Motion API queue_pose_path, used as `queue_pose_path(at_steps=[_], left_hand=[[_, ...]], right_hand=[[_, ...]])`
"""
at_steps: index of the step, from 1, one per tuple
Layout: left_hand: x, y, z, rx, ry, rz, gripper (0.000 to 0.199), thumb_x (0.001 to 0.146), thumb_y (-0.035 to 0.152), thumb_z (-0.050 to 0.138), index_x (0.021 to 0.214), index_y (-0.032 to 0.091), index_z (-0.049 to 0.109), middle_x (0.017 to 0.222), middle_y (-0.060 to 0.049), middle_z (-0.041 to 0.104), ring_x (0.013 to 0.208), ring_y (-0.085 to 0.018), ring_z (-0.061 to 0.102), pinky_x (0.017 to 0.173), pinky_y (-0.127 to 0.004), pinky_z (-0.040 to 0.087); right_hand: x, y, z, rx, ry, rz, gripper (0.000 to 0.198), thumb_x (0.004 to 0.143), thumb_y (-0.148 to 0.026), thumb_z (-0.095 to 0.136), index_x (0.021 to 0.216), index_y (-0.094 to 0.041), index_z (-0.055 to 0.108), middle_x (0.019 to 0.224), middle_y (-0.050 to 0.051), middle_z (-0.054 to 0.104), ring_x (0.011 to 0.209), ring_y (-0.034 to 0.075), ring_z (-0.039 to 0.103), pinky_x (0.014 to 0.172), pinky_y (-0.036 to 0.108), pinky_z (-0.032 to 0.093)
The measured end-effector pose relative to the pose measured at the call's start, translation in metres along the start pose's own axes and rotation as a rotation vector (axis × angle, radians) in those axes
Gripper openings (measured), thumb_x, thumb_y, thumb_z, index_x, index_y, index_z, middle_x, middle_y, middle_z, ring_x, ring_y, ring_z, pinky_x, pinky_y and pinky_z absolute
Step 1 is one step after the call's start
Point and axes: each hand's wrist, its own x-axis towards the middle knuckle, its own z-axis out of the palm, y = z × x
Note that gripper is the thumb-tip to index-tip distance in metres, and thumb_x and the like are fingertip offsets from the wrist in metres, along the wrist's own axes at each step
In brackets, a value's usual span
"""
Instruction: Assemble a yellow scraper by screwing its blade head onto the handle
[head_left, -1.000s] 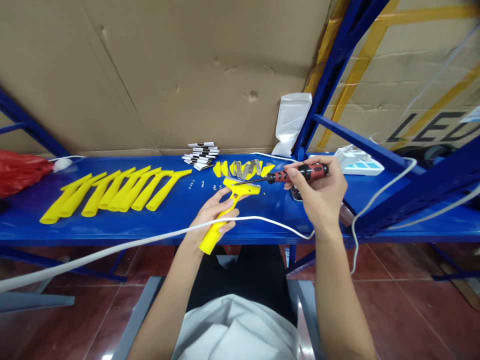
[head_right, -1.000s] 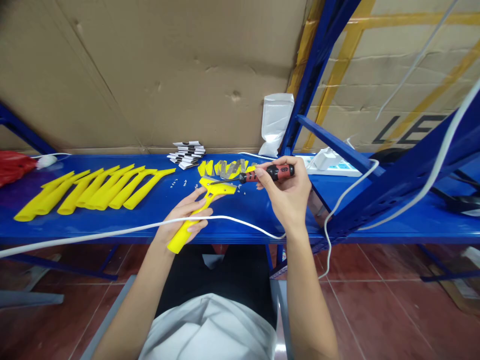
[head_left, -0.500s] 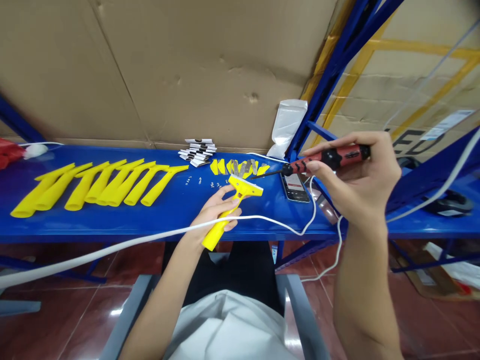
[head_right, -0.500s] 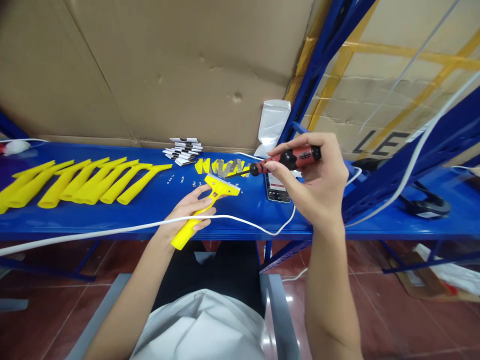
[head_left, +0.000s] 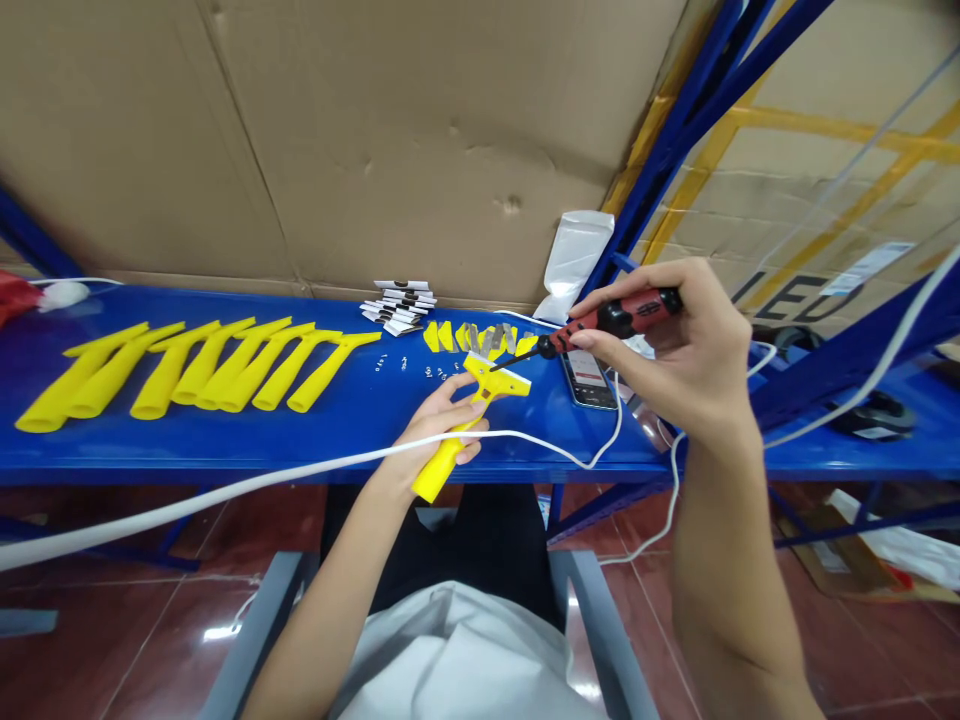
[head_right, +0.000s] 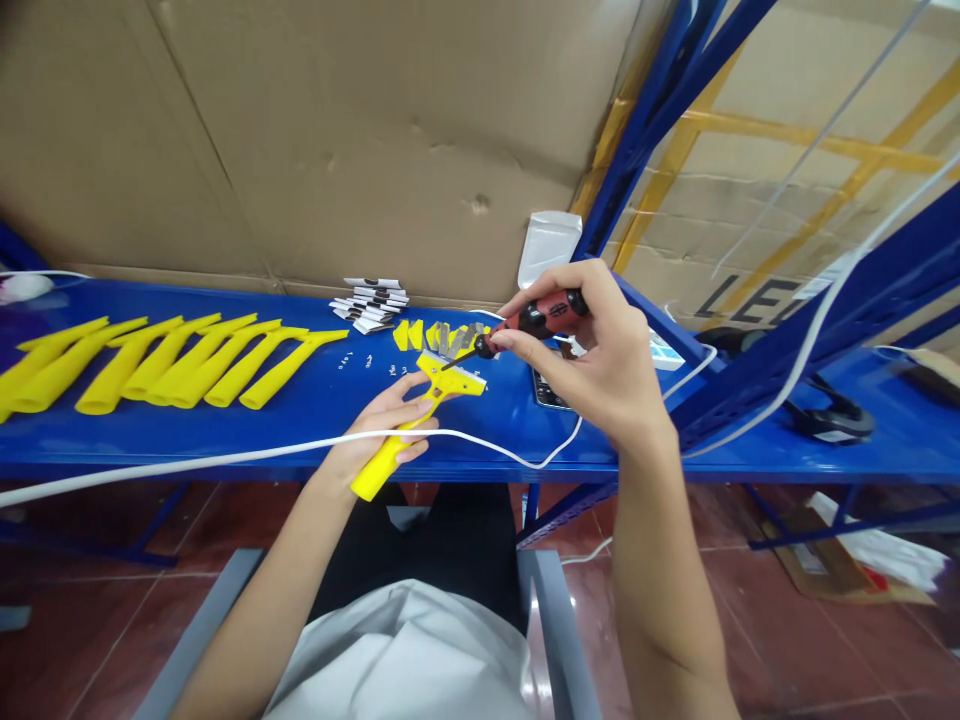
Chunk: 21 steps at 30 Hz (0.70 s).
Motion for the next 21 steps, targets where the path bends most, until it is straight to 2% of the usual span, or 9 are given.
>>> queue_pose_path(at_steps=[8, 12, 16, 21], left_hand=[[0.0005, 0.0, -0.0022, 0.029, -0.012, -0.009, 0.053, 0.094, 0.019, 0.093, 0.139, 0.02, 0.066, 0.114, -0.006, 0.075, 0.053, -0.004, 0.057, 0.042, -0.016, 0.051], [0.0006, -0.0006, -0.0023, 0.02, -0.006, -0.006, 0.054, 0.093, 0.02, 0.095, 0.138, 0.02, 0.065, 0.122, -0.008, 0.076, 0.053, -0.003, 0.057, 0.041, -0.016, 0.05], [0.0013, -0.0014, -0.0022, 0.005, 0.007, -0.004, 0.057, 0.09, 0.019, 0.097, 0.137, 0.02, 0.064, 0.117, -0.008, 0.076, 0.053, -0.004, 0.058, 0.041, -0.017, 0.049], [0.0019, -0.0009, -0.001, -0.001, 0.012, -0.001, 0.058, 0.089, 0.018, 0.097, 0.135, 0.019, 0.062, 0.115, -0.007, 0.076, 0.052, -0.004, 0.057, 0.04, -0.017, 0.047]], right_hand=[[-0.003, 0.0054, 0.0007, 0.006, -0.001, 0.027, 0.04, 0.092, -0.029, 0.103, 0.118, -0.027, 0.072, 0.107, 0.002, 0.086, 0.096, 0.021, 0.083, 0.076, 0.033, 0.06], [-0.0038, 0.0052, 0.0026, 0.004, 0.015, 0.036, 0.041, 0.094, -0.035, 0.102, 0.119, -0.027, 0.071, 0.109, 0.003, 0.087, 0.097, 0.021, 0.083, 0.076, 0.034, 0.061], [-0.0026, 0.0048, 0.0052, -0.002, 0.012, 0.051, 0.044, 0.092, -0.04, 0.103, 0.118, -0.027, 0.07, 0.109, 0.004, 0.087, 0.097, 0.021, 0.082, 0.076, 0.034, 0.062], [-0.0005, 0.0057, 0.0057, 0.013, -0.05, 0.077, 0.044, 0.092, -0.046, 0.103, 0.121, -0.035, 0.072, 0.11, 0.0, 0.086, 0.094, 0.023, 0.081, 0.078, 0.038, 0.066]])
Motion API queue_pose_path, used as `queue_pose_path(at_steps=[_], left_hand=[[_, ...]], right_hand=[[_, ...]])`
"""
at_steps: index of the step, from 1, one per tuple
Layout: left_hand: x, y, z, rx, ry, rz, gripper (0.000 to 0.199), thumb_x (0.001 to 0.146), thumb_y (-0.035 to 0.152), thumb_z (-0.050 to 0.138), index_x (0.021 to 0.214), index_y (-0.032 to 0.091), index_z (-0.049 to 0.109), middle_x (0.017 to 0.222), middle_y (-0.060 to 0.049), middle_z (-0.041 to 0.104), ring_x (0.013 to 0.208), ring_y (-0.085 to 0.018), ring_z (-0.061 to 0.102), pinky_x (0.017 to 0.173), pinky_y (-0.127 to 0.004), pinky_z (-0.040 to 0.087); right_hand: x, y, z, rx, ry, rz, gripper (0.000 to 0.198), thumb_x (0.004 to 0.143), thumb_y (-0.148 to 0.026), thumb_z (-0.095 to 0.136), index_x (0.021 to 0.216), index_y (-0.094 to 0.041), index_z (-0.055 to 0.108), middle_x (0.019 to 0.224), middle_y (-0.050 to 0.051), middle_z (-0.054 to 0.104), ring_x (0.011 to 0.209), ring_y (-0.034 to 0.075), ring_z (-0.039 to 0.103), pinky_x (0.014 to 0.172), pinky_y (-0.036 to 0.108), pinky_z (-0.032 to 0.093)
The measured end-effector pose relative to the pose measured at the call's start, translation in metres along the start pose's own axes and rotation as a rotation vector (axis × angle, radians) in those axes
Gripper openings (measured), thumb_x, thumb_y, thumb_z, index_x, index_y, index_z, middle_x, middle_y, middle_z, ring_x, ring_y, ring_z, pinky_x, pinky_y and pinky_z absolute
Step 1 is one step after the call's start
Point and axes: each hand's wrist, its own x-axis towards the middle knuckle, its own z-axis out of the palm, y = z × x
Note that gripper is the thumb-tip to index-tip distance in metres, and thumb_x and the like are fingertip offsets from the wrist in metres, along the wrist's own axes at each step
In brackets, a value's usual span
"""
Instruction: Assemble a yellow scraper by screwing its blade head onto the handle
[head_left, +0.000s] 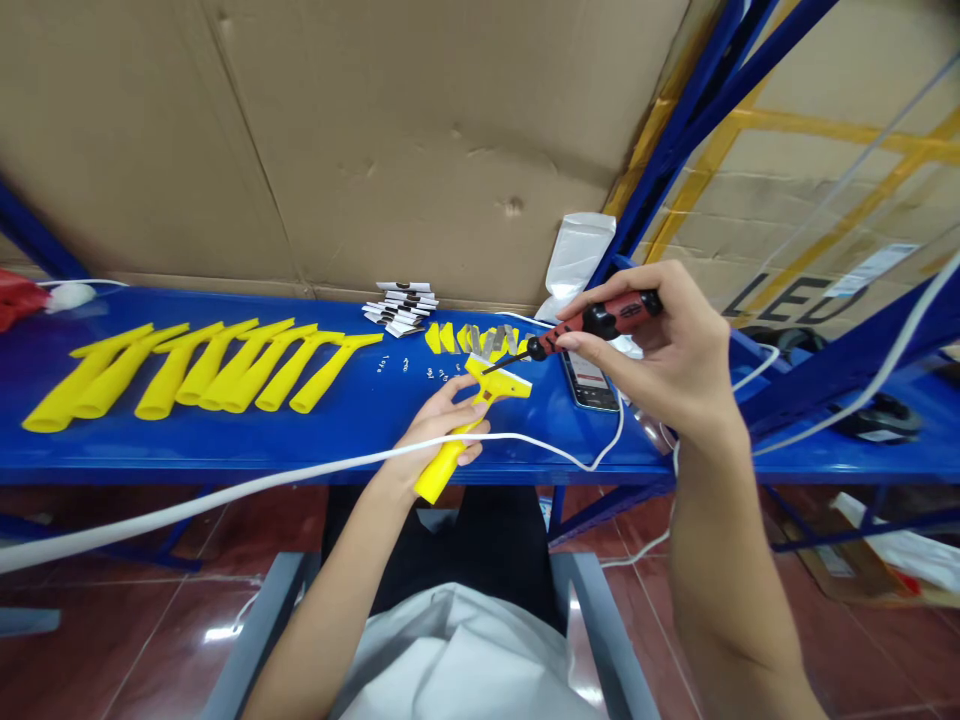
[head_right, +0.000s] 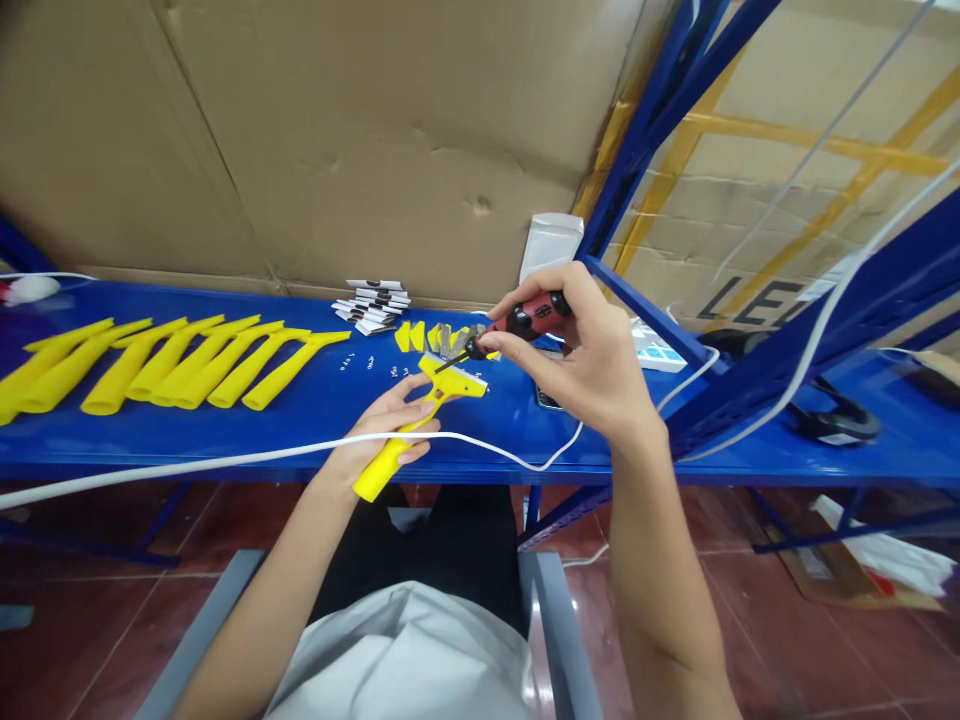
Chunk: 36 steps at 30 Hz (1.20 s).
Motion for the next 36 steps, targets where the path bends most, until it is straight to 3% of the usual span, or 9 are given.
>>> queue_pose_path(at_steps=[5, 16, 21, 24, 30, 36], left_hand=[[-0.001, 0.002, 0.003, 0.009, -0.013, -0.002, 0.058, 0.087, 0.02, 0.099, 0.133, 0.019, 0.063, 0.105, -0.003, 0.074, 0.053, -0.005, 0.057, 0.04, -0.016, 0.046], [-0.001, 0.002, 0.005, 0.031, -0.003, 0.001, 0.067, 0.08, 0.023, 0.104, 0.131, 0.02, 0.06, 0.104, -0.003, 0.074, 0.053, -0.006, 0.057, 0.04, -0.018, 0.043], [0.0, 0.0, 0.001, 0.025, -0.014, 0.021, 0.064, 0.084, 0.022, 0.102, 0.133, 0.02, 0.061, 0.109, -0.005, 0.075, 0.052, -0.005, 0.057, 0.04, -0.017, 0.043], [0.001, -0.002, -0.001, 0.041, -0.024, 0.02, 0.062, 0.087, 0.022, 0.101, 0.135, 0.02, 0.061, 0.108, -0.004, 0.075, 0.052, -0.005, 0.057, 0.041, -0.017, 0.045], [0.003, -0.005, -0.001, 0.117, -0.031, 0.058, 0.063, 0.087, 0.026, 0.102, 0.135, 0.021, 0.061, 0.103, 0.0, 0.073, 0.052, -0.005, 0.059, 0.04, -0.017, 0.045], [0.005, -0.008, -0.002, 0.189, 0.009, 0.082, 0.064, 0.085, 0.032, 0.104, 0.13, 0.022, 0.06, 0.105, 0.001, 0.073, 0.05, -0.004, 0.059, 0.04, -0.017, 0.047]], right_hand=[[0.004, -0.005, -0.003, -0.029, -0.009, -0.005, 0.044, 0.09, -0.047, 0.104, 0.12, -0.036, 0.074, 0.11, -0.001, 0.085, 0.095, 0.024, 0.083, 0.076, 0.039, 0.067], [0.015, -0.014, -0.002, -0.101, -0.081, -0.007, 0.039, 0.092, -0.043, 0.102, 0.116, -0.032, 0.073, 0.104, 0.0, 0.082, 0.095, 0.023, 0.084, 0.085, 0.039, 0.073], [0.008, -0.022, -0.002, -0.066, -0.148, 0.027, 0.039, 0.1, -0.027, 0.089, 0.133, -0.034, 0.069, 0.131, 0.005, 0.082, 0.111, 0.027, 0.082, 0.099, 0.048, 0.073], [-0.004, -0.023, 0.001, 0.028, -0.098, 0.048, 0.039, 0.104, -0.026, 0.083, 0.138, -0.035, 0.068, 0.142, 0.004, 0.079, 0.118, 0.028, 0.082, 0.1, 0.049, 0.073], [-0.035, -0.018, 0.02, -0.129, 0.195, -0.008, 0.037, 0.096, -0.032, 0.097, 0.121, -0.04, 0.072, 0.107, 0.0, 0.081, 0.094, 0.029, 0.082, 0.092, 0.051, 0.073], [-0.058, -0.009, 0.033, 0.233, 0.185, 0.059, 0.048, 0.104, -0.025, 0.084, 0.142, -0.035, 0.058, 0.152, 0.009, 0.071, 0.137, 0.032, 0.079, 0.116, 0.06, 0.07]])
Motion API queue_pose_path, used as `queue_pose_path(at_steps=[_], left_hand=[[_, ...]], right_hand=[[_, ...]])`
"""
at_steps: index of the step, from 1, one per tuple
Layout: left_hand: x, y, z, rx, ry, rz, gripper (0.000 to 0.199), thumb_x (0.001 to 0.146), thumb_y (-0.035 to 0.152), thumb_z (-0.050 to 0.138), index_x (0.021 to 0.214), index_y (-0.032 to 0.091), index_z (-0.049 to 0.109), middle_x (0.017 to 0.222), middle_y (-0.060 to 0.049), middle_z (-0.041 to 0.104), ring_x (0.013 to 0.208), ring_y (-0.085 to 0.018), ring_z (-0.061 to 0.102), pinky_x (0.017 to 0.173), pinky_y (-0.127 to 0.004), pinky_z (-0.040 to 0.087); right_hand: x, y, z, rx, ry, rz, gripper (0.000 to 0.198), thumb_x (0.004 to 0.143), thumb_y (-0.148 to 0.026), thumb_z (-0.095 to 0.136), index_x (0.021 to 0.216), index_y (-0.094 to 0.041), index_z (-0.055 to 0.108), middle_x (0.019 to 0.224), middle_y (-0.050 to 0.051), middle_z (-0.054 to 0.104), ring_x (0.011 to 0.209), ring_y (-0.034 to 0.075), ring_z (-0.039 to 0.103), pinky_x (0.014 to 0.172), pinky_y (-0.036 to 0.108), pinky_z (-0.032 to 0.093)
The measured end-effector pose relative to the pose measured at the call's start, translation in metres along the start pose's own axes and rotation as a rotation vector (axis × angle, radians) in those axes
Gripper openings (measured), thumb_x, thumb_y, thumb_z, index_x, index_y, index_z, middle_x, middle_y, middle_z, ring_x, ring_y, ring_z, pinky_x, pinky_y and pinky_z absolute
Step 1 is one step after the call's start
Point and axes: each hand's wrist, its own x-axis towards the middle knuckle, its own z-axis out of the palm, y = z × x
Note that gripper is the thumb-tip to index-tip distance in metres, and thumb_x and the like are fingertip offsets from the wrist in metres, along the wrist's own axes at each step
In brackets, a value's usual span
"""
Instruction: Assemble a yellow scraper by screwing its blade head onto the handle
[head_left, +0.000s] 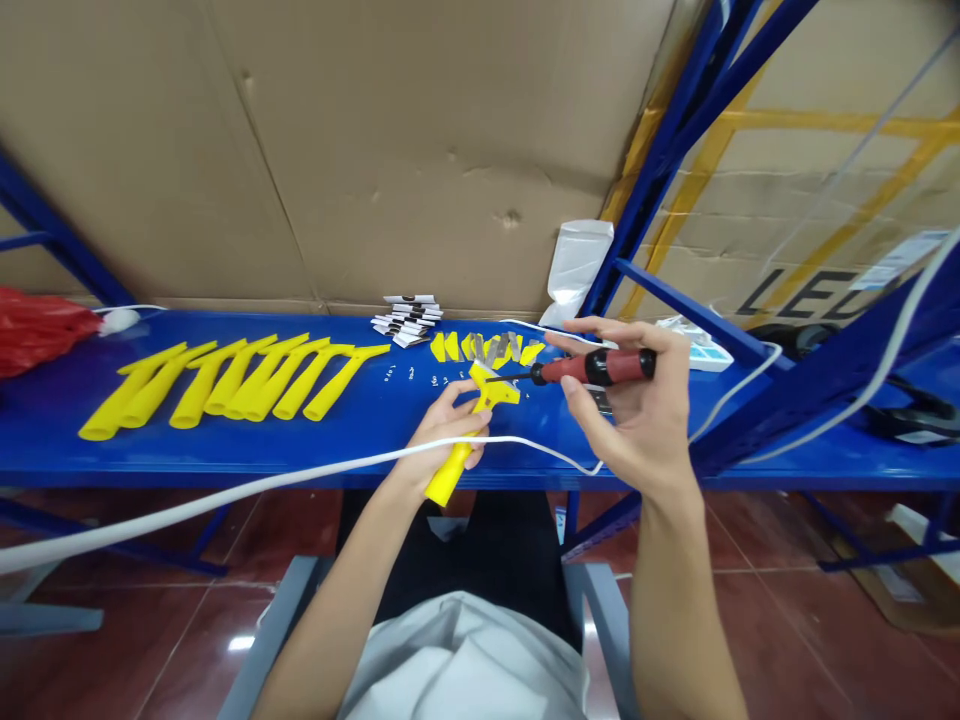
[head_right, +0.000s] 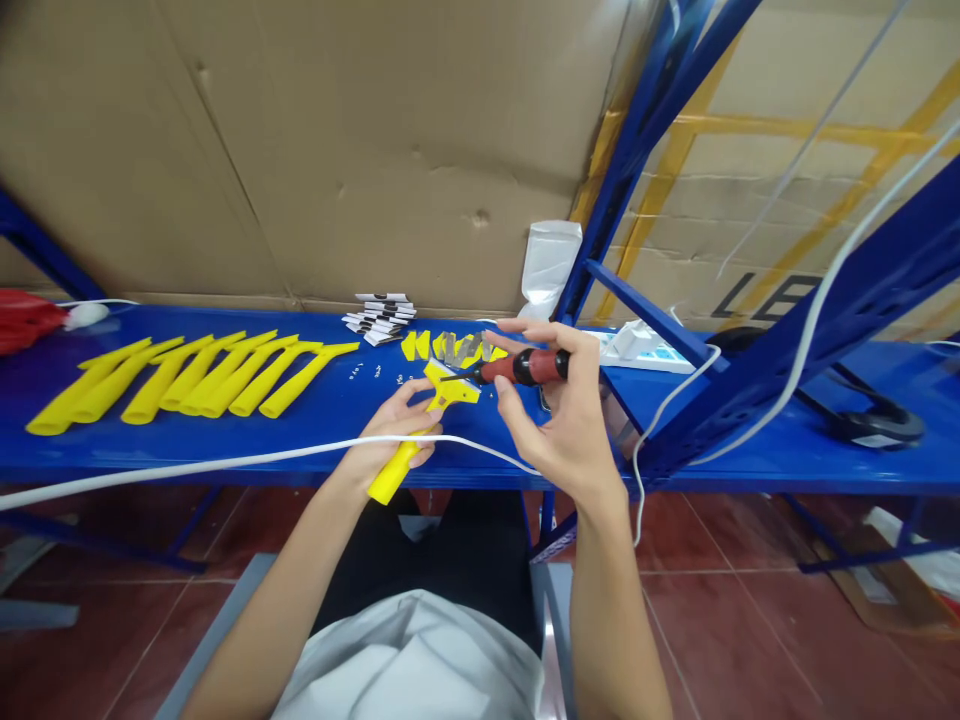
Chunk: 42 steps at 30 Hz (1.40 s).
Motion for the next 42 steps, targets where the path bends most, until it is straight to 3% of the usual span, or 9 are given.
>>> queue_pose_path(at_steps=[6, 8, 12, 19, 24, 30, 35, 40, 42], left_hand=[[-0.002, 0.002, 0.004, 0.124, 0.002, -0.019, 0.065, 0.086, 0.037, 0.104, 0.133, 0.023, 0.061, 0.095, 0.003, 0.069, 0.052, -0.007, 0.061, 0.041, -0.018, 0.047], [-0.002, 0.002, 0.006, 0.149, 0.022, -0.025, 0.067, 0.085, 0.04, 0.105, 0.132, 0.024, 0.061, 0.098, 0.002, 0.07, 0.052, -0.007, 0.062, 0.04, -0.018, 0.047], [-0.003, 0.003, 0.01, 0.171, 0.065, -0.028, 0.07, 0.082, 0.041, 0.106, 0.131, 0.024, 0.059, 0.099, 0.002, 0.071, 0.05, -0.007, 0.061, 0.04, -0.018, 0.046], [-0.005, -0.001, 0.007, 0.178, 0.04, -0.026, 0.07, 0.085, 0.041, 0.104, 0.134, 0.025, 0.057, 0.096, 0.004, 0.071, 0.051, -0.007, 0.062, 0.041, -0.017, 0.048], [-0.004, -0.003, 0.003, 0.123, 0.079, -0.016, 0.068, 0.085, 0.039, 0.105, 0.13, 0.027, 0.056, 0.093, 0.005, 0.069, 0.049, -0.007, 0.06, 0.041, -0.017, 0.046], [-0.004, -0.003, 0.003, 0.112, 0.072, -0.02, 0.069, 0.084, 0.037, 0.105, 0.133, 0.027, 0.057, 0.101, 0.002, 0.073, 0.049, -0.006, 0.061, 0.041, -0.018, 0.046], [-0.004, -0.001, 0.004, 0.111, 0.094, 0.0, 0.068, 0.085, 0.037, 0.104, 0.131, 0.026, 0.055, 0.102, 0.003, 0.072, 0.05, -0.006, 0.06, 0.042, -0.018, 0.045], [-0.007, 0.002, 0.005, 0.138, 0.068, -0.003, 0.066, 0.088, 0.038, 0.102, 0.134, 0.026, 0.056, 0.105, 0.001, 0.073, 0.053, -0.006, 0.062, 0.045, -0.019, 0.049], [-0.007, 0.002, 0.005, 0.147, 0.061, -0.014, 0.067, 0.088, 0.039, 0.102, 0.135, 0.026, 0.056, 0.105, 0.001, 0.073, 0.052, -0.006, 0.062, 0.045, -0.019, 0.049]], right_hand=[[-0.011, 0.013, -0.007, -0.167, 0.253, -0.042, 0.048, 0.09, -0.023, 0.1, 0.125, -0.031, 0.068, 0.113, 0.003, 0.08, 0.103, 0.028, 0.086, 0.1, 0.051, 0.074], [-0.012, 0.014, -0.008, -0.133, 0.23, -0.018, 0.047, 0.094, -0.025, 0.097, 0.129, -0.031, 0.066, 0.117, 0.004, 0.08, 0.106, 0.028, 0.086, 0.1, 0.051, 0.075], [-0.01, 0.013, -0.01, 0.078, 0.095, 0.047, 0.045, 0.104, -0.027, 0.086, 0.14, -0.032, 0.059, 0.152, 0.012, 0.072, 0.132, 0.032, 0.082, 0.114, 0.057, 0.071], [-0.012, 0.019, -0.011, -0.126, 0.228, -0.051, 0.049, 0.092, -0.024, 0.1, 0.13, -0.032, 0.069, 0.113, 0.002, 0.082, 0.102, 0.028, 0.086, 0.102, 0.05, 0.073], [-0.012, 0.019, -0.011, 0.058, 0.056, 0.025, 0.059, 0.102, -0.029, 0.088, 0.154, -0.033, 0.06, 0.161, 0.013, 0.069, 0.133, 0.033, 0.082, 0.11, 0.054, 0.073], [-0.01, 0.021, -0.011, -0.149, 0.198, -0.048, 0.051, 0.092, -0.027, 0.099, 0.135, -0.032, 0.072, 0.117, 0.004, 0.083, 0.107, 0.029, 0.087, 0.102, 0.051, 0.075], [-0.01, 0.018, -0.009, 0.07, 0.052, 0.038, 0.059, 0.102, -0.024, 0.087, 0.155, -0.033, 0.062, 0.158, 0.013, 0.072, 0.133, 0.033, 0.083, 0.109, 0.053, 0.073], [-0.01, 0.023, -0.007, -0.099, 0.201, 0.002, 0.051, 0.092, -0.022, 0.098, 0.135, -0.031, 0.071, 0.118, 0.004, 0.083, 0.107, 0.028, 0.087, 0.104, 0.051, 0.074], [-0.01, 0.025, -0.007, -0.063, 0.202, 0.014, 0.054, 0.093, -0.022, 0.097, 0.136, -0.032, 0.068, 0.12, 0.004, 0.082, 0.11, 0.028, 0.087, 0.104, 0.051, 0.074]])
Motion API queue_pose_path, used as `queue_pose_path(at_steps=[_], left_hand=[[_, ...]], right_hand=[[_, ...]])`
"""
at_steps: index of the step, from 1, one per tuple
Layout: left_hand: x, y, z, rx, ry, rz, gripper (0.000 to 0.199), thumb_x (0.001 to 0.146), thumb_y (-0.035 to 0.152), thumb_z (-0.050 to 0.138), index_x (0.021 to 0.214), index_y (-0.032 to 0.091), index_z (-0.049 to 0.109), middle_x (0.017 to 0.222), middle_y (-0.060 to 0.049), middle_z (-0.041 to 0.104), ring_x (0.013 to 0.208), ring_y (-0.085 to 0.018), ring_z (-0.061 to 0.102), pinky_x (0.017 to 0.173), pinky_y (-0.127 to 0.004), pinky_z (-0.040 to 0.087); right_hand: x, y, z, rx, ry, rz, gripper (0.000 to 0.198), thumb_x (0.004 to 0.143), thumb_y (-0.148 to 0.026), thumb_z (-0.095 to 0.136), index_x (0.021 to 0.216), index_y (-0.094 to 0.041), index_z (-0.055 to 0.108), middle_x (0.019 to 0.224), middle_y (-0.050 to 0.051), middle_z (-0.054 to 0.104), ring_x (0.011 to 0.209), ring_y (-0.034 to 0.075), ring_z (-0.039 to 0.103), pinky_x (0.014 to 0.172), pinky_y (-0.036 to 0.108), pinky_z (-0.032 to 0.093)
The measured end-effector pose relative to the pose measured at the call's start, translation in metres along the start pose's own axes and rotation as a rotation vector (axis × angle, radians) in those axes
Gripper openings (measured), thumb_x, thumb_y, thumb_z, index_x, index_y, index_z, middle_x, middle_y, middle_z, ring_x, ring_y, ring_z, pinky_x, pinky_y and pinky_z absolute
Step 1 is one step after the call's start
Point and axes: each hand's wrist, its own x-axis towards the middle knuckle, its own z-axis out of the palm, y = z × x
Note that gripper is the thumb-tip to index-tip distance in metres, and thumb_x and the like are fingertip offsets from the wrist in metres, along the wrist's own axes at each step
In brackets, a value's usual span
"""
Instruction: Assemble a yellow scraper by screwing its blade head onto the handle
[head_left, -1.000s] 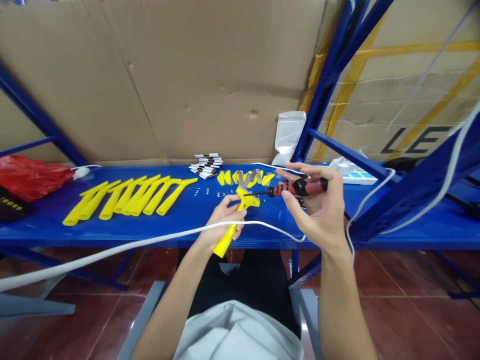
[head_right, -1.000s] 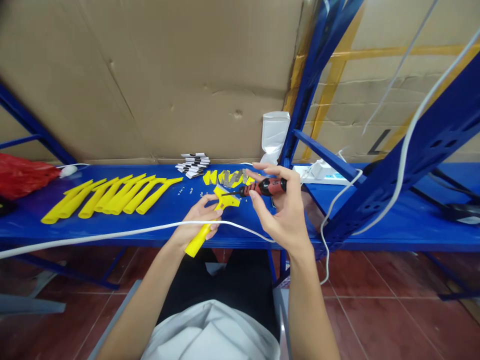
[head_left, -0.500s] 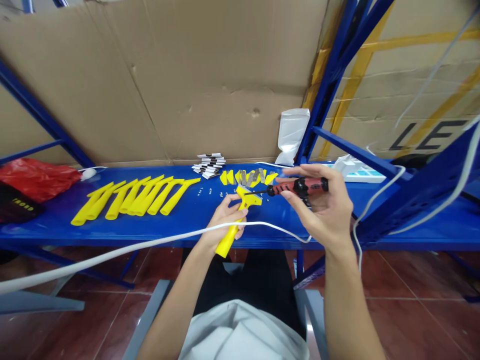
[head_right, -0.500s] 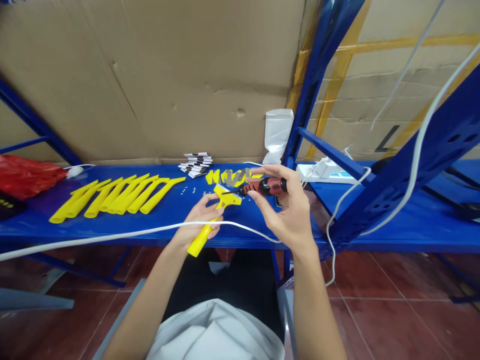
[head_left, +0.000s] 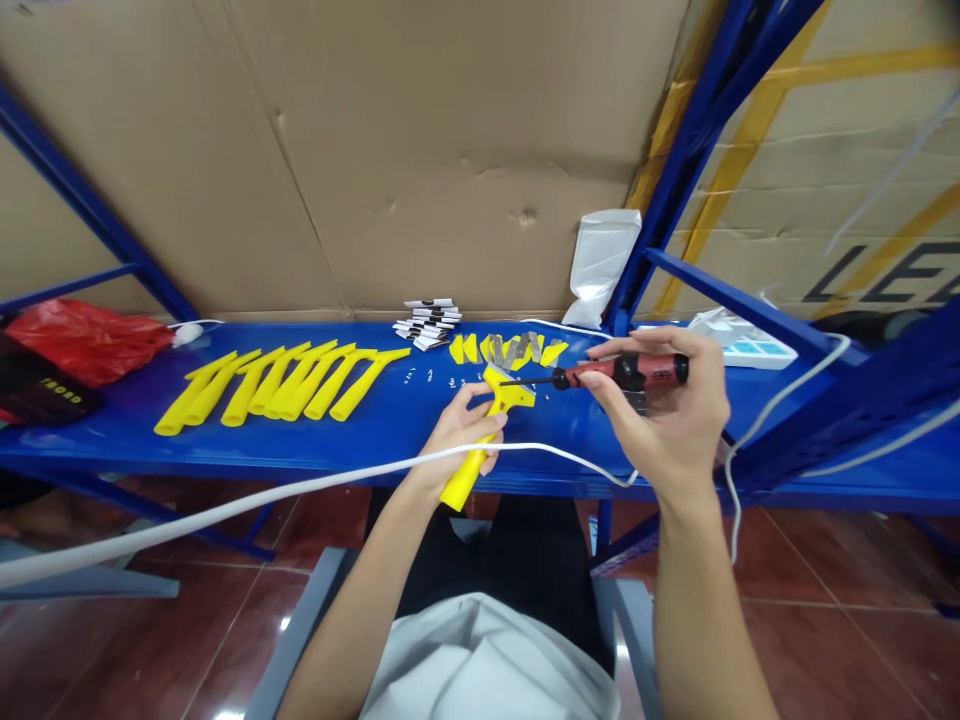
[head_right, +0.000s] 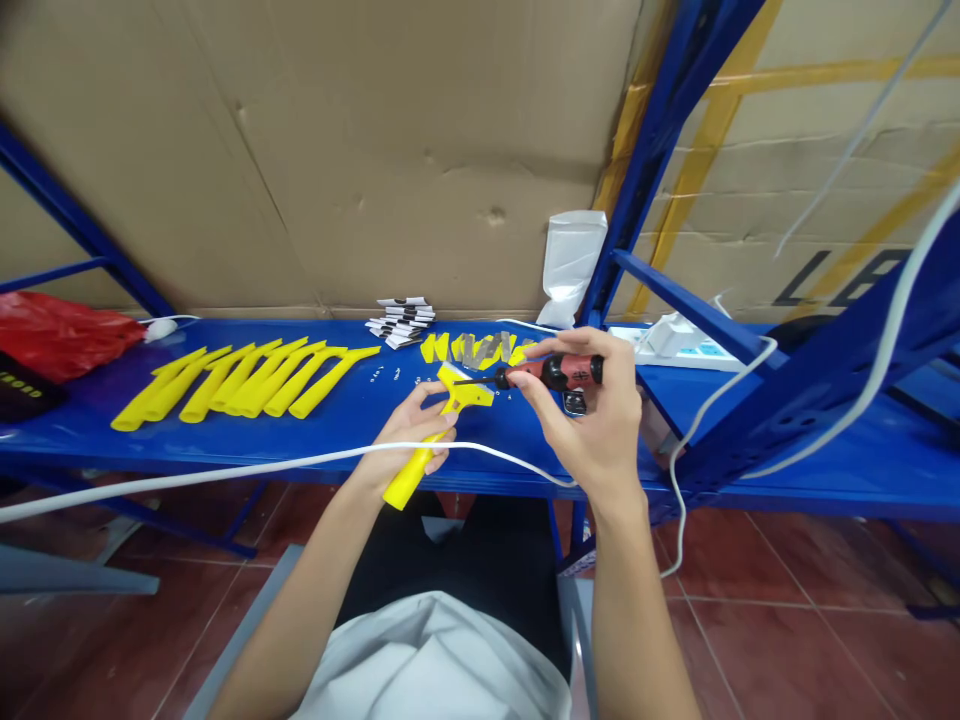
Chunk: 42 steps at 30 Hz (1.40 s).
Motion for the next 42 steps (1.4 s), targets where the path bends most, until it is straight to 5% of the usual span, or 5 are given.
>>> queue_pose_path(at_steps=[4, 10, 16, 22, 42], left_hand=[[0.0, -0.001, -0.001, 0.0, -0.009, 0.009, 0.063, 0.09, 0.04, 0.1, 0.132, 0.026, 0.054, 0.099, 0.003, 0.072, 0.05, -0.006, 0.06, 0.044, -0.019, 0.046], [0.002, -0.003, -0.002, -0.003, -0.013, 0.02, 0.064, 0.09, 0.041, 0.1, 0.132, 0.026, 0.053, 0.099, 0.003, 0.071, 0.051, -0.007, 0.061, 0.043, -0.02, 0.047], [0.002, -0.003, 0.001, -0.034, 0.041, 0.041, 0.067, 0.085, 0.041, 0.103, 0.127, 0.026, 0.053, 0.095, 0.004, 0.071, 0.047, -0.007, 0.057, 0.041, -0.02, 0.044], [-0.001, -0.002, 0.003, -0.002, 0.024, 0.044, 0.062, 0.089, 0.041, 0.1, 0.13, 0.026, 0.057, 0.102, 0.003, 0.071, 0.052, -0.006, 0.06, 0.043, -0.019, 0.048], [-0.001, -0.005, 0.001, 0.046, 0.004, 0.055, 0.058, 0.095, 0.042, 0.095, 0.133, 0.026, 0.053, 0.092, 0.005, 0.071, 0.046, -0.007, 0.06, 0.043, -0.02, 0.048]], right_hand=[[0.001, 0.0, -0.001, 0.146, -0.141, 0.048, 0.059, 0.1, -0.027, 0.09, 0.149, -0.036, 0.058, 0.154, 0.01, 0.073, 0.133, 0.031, 0.082, 0.11, 0.055, 0.073], [0.0, 0.0, 0.003, -0.016, 0.016, -0.04, 0.057, 0.089, -0.023, 0.102, 0.134, -0.03, 0.067, 0.109, 0.002, 0.083, 0.103, 0.028, 0.087, 0.104, 0.052, 0.073], [0.0, 0.0, 0.004, 0.179, -0.146, 0.033, 0.059, 0.099, -0.025, 0.093, 0.148, -0.034, 0.06, 0.153, 0.011, 0.074, 0.137, 0.034, 0.08, 0.112, 0.059, 0.072], [-0.001, -0.002, 0.004, -0.014, 0.01, -0.034, 0.054, 0.092, -0.025, 0.101, 0.134, -0.031, 0.068, 0.115, 0.003, 0.082, 0.105, 0.027, 0.086, 0.099, 0.05, 0.075], [0.0, -0.003, -0.007, -0.078, -0.041, -0.036, 0.055, 0.091, -0.027, 0.102, 0.136, -0.034, 0.07, 0.118, 0.003, 0.081, 0.111, 0.031, 0.086, 0.106, 0.055, 0.072]])
